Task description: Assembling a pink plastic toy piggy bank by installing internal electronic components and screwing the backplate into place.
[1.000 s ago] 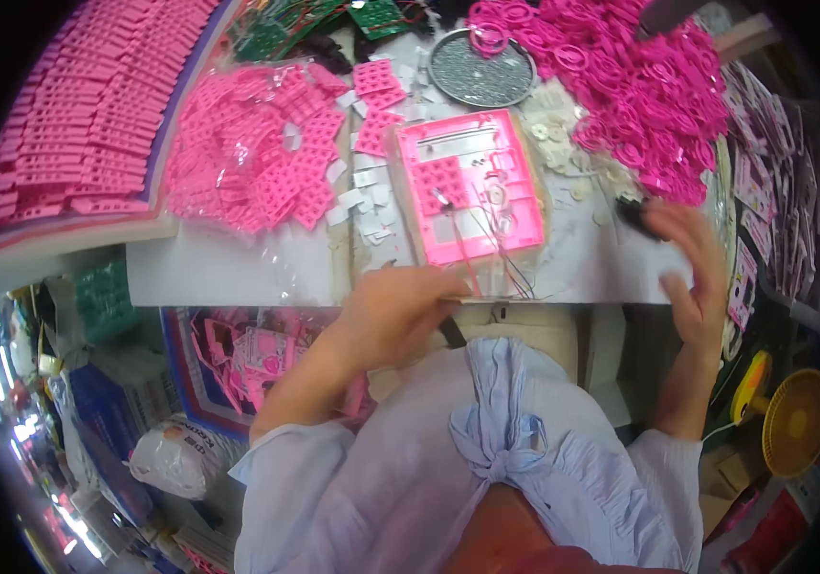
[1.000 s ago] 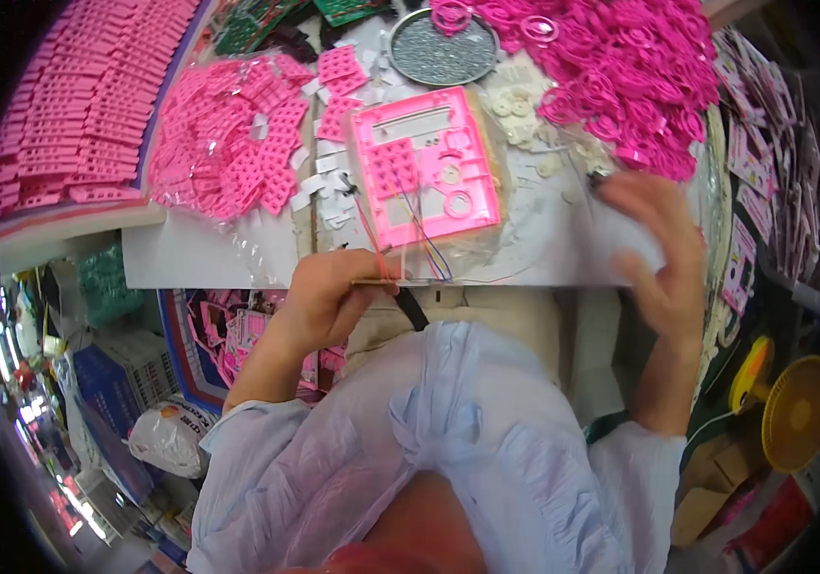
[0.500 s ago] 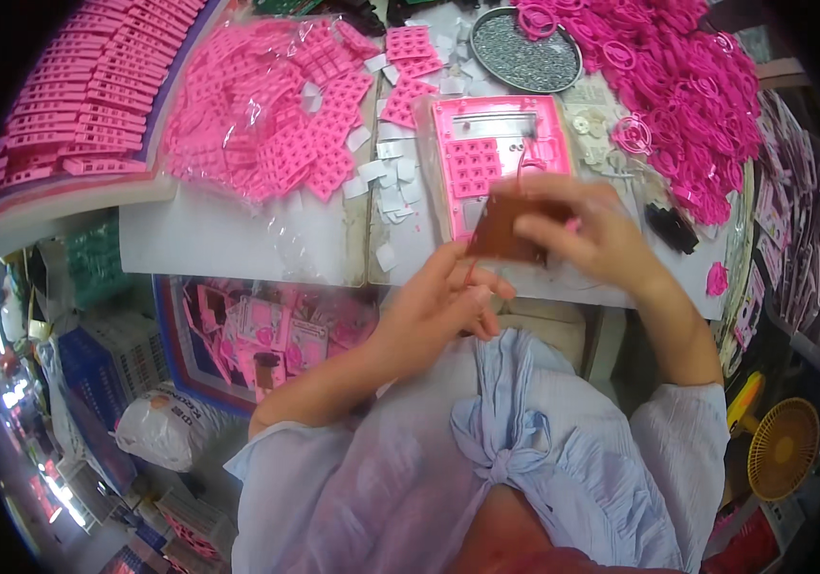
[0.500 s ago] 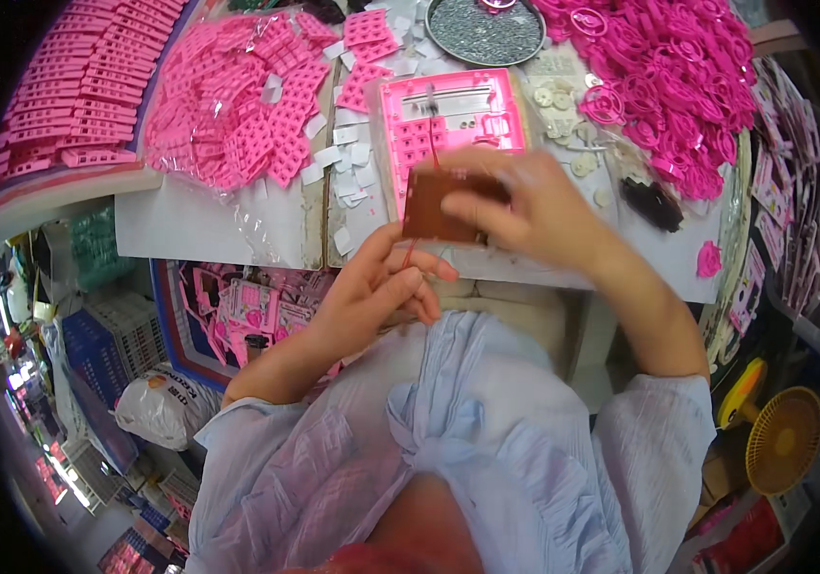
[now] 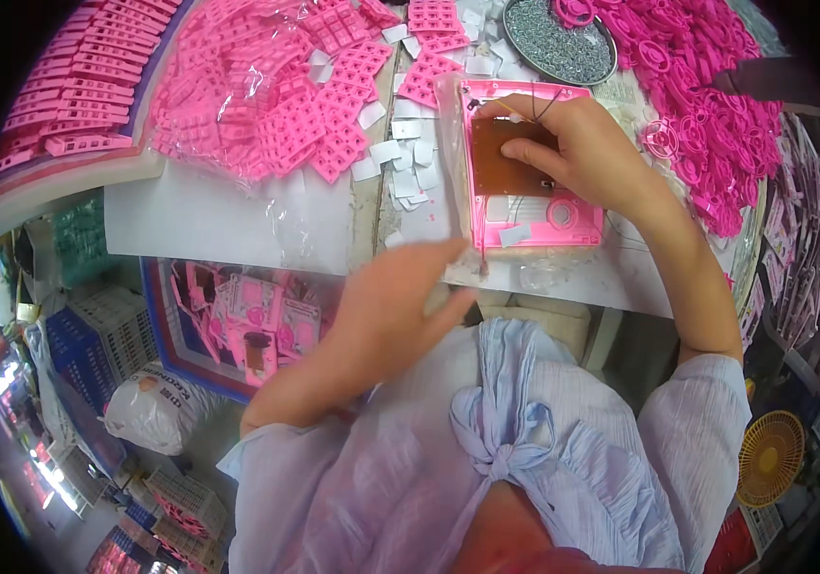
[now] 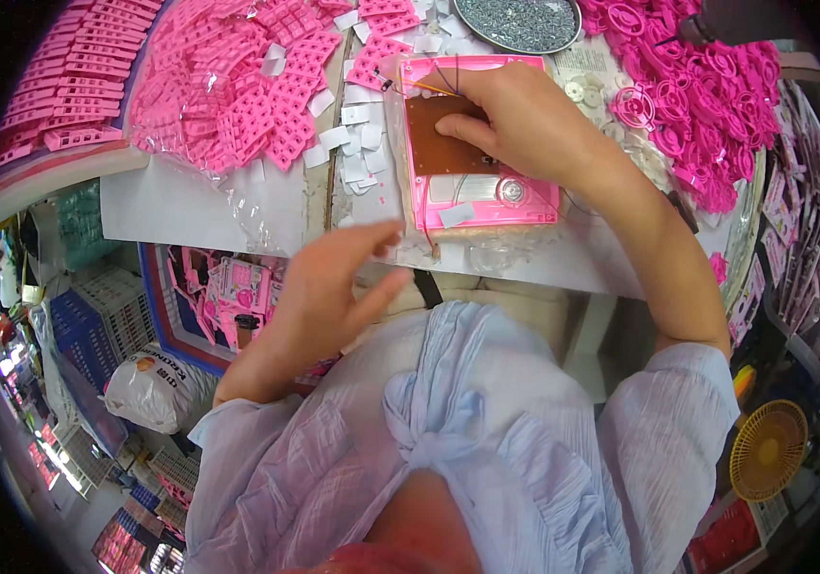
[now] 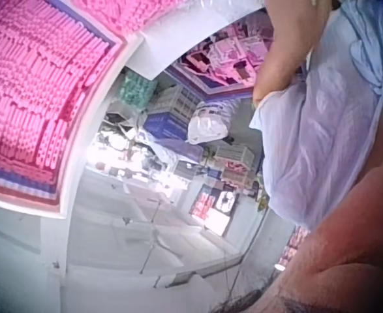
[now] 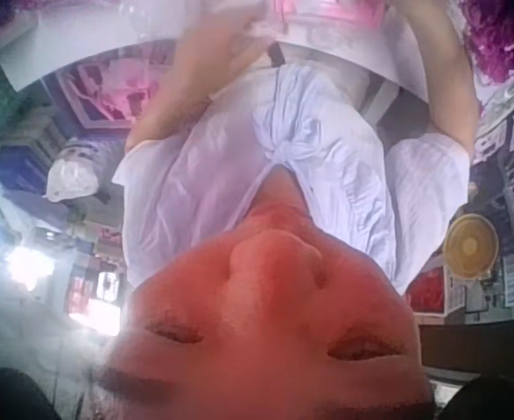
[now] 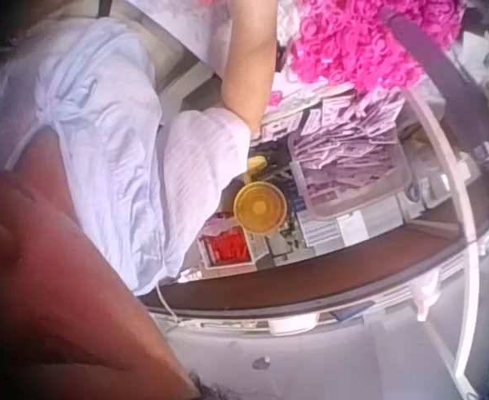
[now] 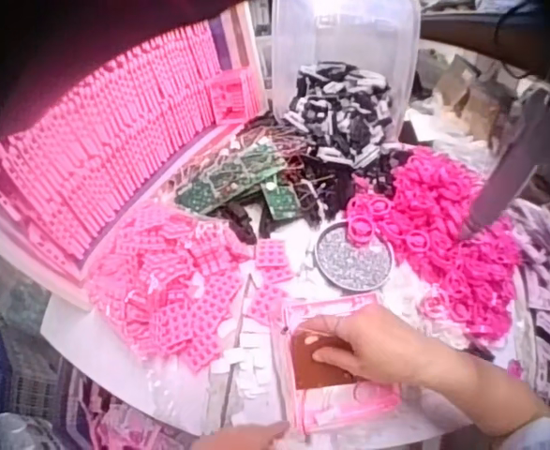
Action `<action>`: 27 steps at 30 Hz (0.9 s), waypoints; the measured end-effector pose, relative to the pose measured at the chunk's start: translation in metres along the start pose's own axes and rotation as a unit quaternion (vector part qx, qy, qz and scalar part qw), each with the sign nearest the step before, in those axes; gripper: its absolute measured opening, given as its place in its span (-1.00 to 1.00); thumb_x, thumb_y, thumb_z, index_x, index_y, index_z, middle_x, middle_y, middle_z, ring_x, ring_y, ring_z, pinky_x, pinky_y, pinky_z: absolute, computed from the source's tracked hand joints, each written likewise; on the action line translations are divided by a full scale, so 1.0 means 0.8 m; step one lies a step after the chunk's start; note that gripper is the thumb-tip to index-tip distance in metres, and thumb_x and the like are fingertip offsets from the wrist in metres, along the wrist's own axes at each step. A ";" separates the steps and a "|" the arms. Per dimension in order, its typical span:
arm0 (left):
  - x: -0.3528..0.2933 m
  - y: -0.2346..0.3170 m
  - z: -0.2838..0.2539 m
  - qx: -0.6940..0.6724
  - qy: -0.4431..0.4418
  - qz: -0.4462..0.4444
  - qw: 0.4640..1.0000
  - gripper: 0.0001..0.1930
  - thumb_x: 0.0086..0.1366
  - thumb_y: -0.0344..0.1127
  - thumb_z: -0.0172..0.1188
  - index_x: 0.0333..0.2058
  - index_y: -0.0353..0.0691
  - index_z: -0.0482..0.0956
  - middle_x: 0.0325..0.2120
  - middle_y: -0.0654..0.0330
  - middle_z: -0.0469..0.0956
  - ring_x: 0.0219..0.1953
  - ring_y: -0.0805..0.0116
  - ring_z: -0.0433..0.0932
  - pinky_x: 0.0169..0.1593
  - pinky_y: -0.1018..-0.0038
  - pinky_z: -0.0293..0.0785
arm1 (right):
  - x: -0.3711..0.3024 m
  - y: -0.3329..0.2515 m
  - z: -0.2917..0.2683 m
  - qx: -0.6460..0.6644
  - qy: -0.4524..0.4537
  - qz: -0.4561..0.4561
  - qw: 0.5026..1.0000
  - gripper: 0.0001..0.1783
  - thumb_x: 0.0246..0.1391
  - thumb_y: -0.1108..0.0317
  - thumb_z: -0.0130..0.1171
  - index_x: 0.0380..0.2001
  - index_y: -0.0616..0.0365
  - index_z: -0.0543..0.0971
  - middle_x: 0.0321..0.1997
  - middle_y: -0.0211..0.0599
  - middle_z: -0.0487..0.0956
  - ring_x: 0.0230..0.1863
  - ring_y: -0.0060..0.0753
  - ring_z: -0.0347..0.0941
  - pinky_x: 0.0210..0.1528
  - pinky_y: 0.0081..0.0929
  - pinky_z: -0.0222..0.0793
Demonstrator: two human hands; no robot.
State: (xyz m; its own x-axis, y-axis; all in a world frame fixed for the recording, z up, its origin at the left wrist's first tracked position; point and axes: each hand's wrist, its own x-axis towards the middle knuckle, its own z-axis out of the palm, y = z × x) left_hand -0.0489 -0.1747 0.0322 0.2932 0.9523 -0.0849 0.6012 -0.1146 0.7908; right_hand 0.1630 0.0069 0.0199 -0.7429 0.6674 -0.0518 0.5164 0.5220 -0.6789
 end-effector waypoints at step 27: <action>0.094 0.002 0.006 0.332 -0.028 0.156 0.930 -0.34 0.09 0.15 0.37 -0.01 -0.27 0.56 -0.05 0.14 0.53 -0.01 0.26 0.54 0.01 0.27 0.32 | -0.053 -0.008 -0.007 -0.134 0.033 -0.129 0.982 -0.56 0.11 0.28 0.26 0.05 0.23 0.60 0.16 -0.08 0.59 0.23 -0.11 0.48 0.24 -0.11 0.39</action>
State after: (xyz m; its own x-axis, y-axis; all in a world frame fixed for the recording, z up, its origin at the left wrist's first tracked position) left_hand -0.0225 -0.1048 0.0239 0.5577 0.8291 0.0400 0.8010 -0.5502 0.2361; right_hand 0.1937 -0.0221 0.0309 -0.8391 0.5229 0.1497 0.4146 0.7930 -0.4464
